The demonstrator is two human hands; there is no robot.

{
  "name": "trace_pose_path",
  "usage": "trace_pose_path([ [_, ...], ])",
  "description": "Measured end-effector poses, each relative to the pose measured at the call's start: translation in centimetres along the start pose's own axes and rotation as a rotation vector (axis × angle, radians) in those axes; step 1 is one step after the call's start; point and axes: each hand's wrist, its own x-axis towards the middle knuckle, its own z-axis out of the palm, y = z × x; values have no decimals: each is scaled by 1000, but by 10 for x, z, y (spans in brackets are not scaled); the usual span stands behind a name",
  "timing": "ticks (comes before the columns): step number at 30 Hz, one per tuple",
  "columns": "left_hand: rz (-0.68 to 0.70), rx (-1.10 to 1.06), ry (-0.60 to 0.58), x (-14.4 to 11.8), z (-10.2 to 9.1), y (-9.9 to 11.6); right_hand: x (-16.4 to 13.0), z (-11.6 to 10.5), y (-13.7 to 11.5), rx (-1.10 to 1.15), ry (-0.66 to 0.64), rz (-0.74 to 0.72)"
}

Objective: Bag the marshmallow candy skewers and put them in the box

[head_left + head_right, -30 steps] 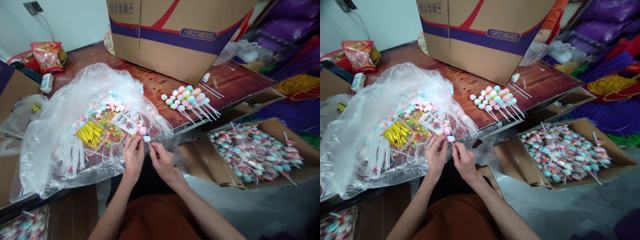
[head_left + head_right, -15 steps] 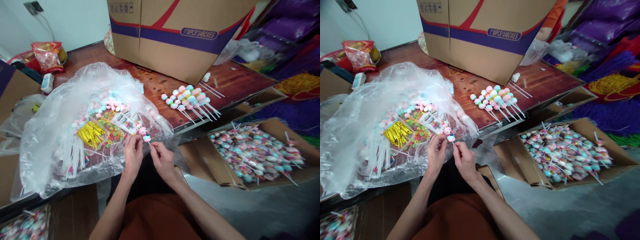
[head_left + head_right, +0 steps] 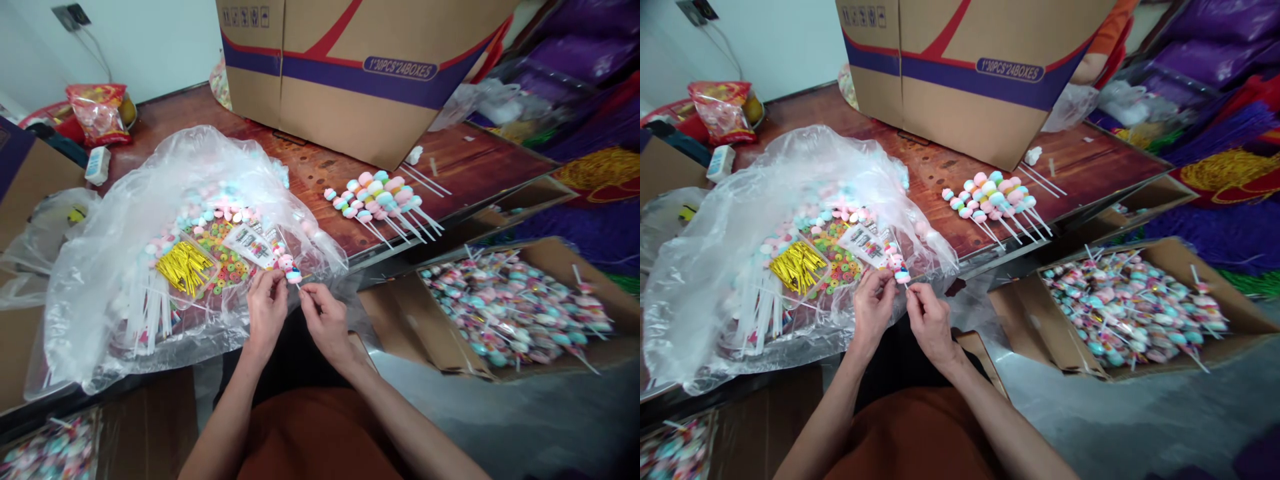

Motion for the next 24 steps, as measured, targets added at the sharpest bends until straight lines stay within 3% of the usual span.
trace_pose_path([
  [10,27,124,22,1,4,1,-2,1,1,15,-37,21],
  [24,13,26,-29,-1,-2,-1,-3,1,4,20,-41,53],
])
